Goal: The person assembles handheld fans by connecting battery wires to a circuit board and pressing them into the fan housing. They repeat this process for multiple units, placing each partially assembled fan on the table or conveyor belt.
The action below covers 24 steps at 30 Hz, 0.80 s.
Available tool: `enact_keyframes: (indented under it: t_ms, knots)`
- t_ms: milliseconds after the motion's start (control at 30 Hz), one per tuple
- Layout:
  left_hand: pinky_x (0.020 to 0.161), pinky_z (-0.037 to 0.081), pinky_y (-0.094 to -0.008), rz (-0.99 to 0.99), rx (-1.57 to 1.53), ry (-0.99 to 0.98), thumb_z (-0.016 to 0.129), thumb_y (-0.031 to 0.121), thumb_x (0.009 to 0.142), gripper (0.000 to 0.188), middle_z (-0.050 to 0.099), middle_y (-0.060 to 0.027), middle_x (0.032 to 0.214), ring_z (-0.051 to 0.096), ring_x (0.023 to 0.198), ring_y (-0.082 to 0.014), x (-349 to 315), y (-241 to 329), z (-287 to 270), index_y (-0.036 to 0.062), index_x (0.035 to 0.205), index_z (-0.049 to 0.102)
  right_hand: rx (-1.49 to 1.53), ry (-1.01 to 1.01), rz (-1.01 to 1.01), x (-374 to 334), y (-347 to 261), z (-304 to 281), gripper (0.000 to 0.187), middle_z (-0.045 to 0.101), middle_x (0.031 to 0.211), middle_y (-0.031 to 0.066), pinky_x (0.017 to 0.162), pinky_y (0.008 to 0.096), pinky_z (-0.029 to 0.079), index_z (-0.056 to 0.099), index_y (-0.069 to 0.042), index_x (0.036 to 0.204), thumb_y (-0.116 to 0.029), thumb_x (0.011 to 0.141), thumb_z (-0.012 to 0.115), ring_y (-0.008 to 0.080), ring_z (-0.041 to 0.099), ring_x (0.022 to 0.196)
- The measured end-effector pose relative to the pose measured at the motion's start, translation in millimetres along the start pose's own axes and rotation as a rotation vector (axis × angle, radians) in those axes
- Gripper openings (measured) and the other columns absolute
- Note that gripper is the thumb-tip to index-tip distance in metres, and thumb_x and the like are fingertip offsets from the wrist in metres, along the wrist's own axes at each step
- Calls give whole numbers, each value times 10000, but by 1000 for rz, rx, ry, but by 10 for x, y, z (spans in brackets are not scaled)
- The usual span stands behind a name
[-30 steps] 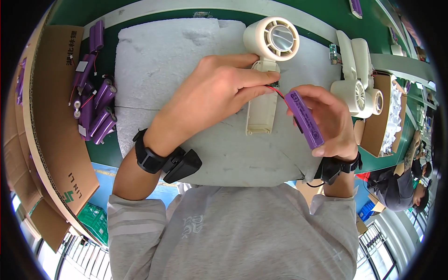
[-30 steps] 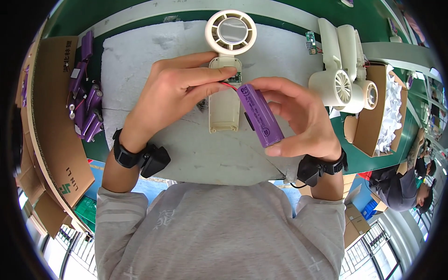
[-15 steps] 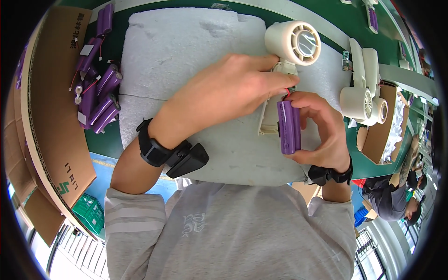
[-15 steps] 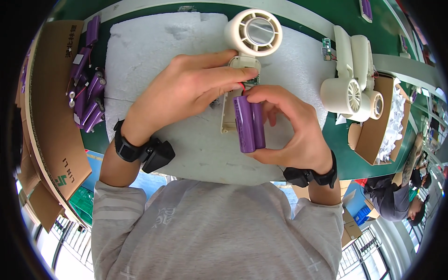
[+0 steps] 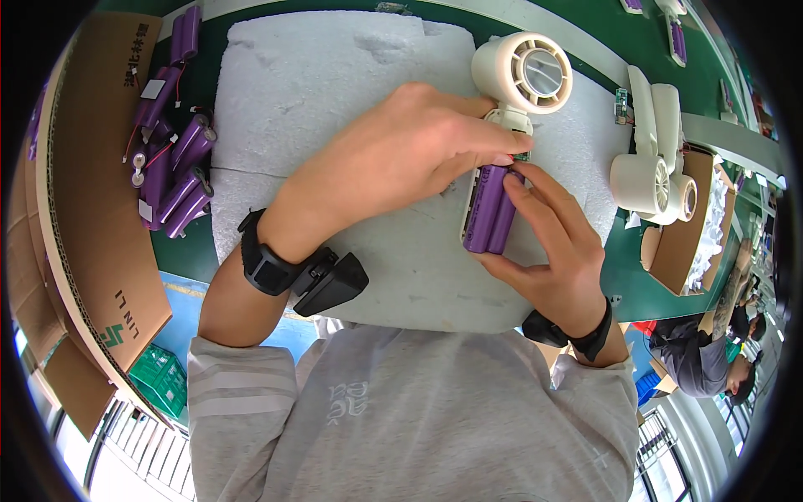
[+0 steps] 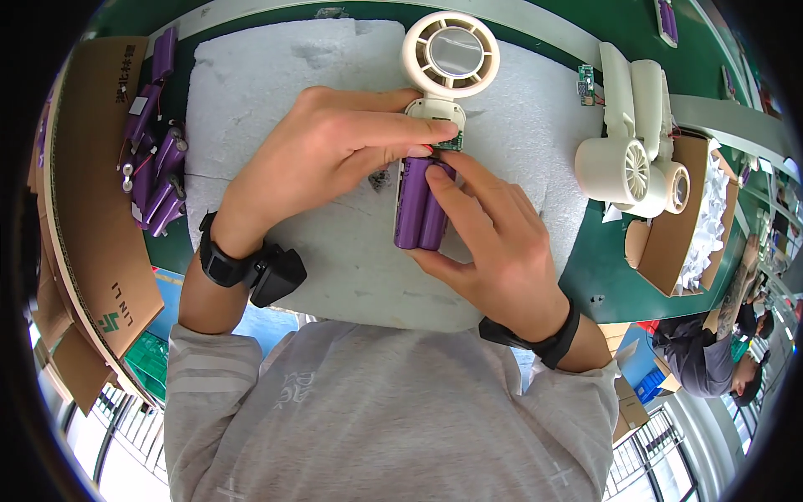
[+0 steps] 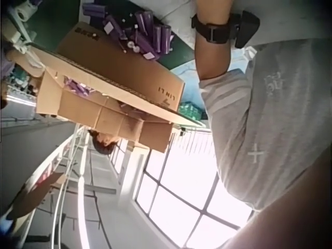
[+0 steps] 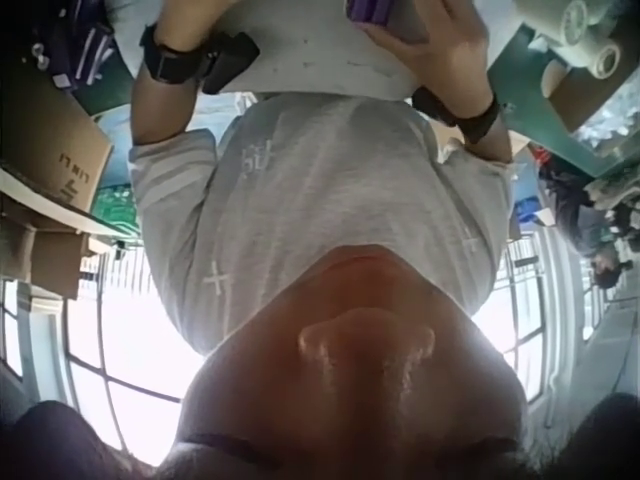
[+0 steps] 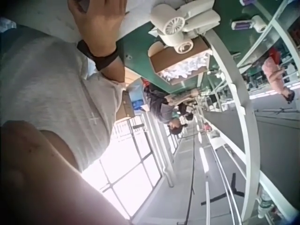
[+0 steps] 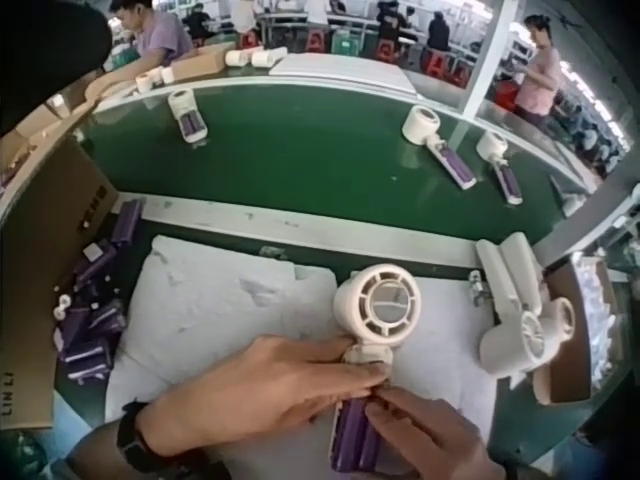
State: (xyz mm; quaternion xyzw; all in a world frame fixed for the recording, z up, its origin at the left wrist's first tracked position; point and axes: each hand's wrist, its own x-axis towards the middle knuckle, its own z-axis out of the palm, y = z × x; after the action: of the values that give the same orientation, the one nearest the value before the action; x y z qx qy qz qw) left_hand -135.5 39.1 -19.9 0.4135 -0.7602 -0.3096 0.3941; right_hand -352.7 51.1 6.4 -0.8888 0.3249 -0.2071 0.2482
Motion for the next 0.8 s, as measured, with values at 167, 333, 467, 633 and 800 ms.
enact_keyframes:
  t_ms: [167, 333, 467, 633, 800]
  knots:
    - [825, 558, -368, -31, -13, -14, 683, 62, 817, 271, 654, -165, 824, 606, 666, -341, 8, 32, -19, 89, 1086, 702, 47, 24, 48, -46, -8, 29, 591, 556, 1274, 175, 749, 311, 568, 647, 19, 1121, -5, 563, 841, 239, 647, 912]
    - [660, 526, -342, 26, -27, 23, 696, 79, 823, 261, 659, -153, 817, 593, 632, -315, 1, -41, 12, 101, 1082, 710, 41, 26, 30, -52, -20, 17, 562, 557, 1279, 180, 774, 324, 570, 654, 11, 1121, 24, 586, 827, 256, 657, 950]
    - [562, 464, -319, -28, -60, 22, 705, 90, 830, 248, 673, -139, 825, 579, 603, -279, 1, -24, 6, 111, 1077, 718, 25, 30, 55, -48, -50, 21, 527, 558, 1274, 181, 782, 325, 570, 659, 6, 1088, 30, 588, 823, 257, 660, 953]
    - [543, 455, -275, -108, -84, -22, 774, 123, 770, 324, 693, -91, 809, 546, 553, -188, -6, 0, -32, 132, 1090, 724, 50, 41, 106, -33, -82, 34, 467, 556, 1271, 183, 790, 331, 571, 655, 6, 1014, 26, 582, 832, 266, 652, 985]
    - [522, 441, -260, -181, -107, -98, 847, 136, 663, 464, 698, -49, 787, 519, 535, -116, -2, 24, -79, 148, 1110, 724, 95, 20, 142, -23, -55, 48, 596, 536, 1270, 167, 773, 336, 571, 589, -20, 1095, 25, 559, 845, 275, 638, 1014]
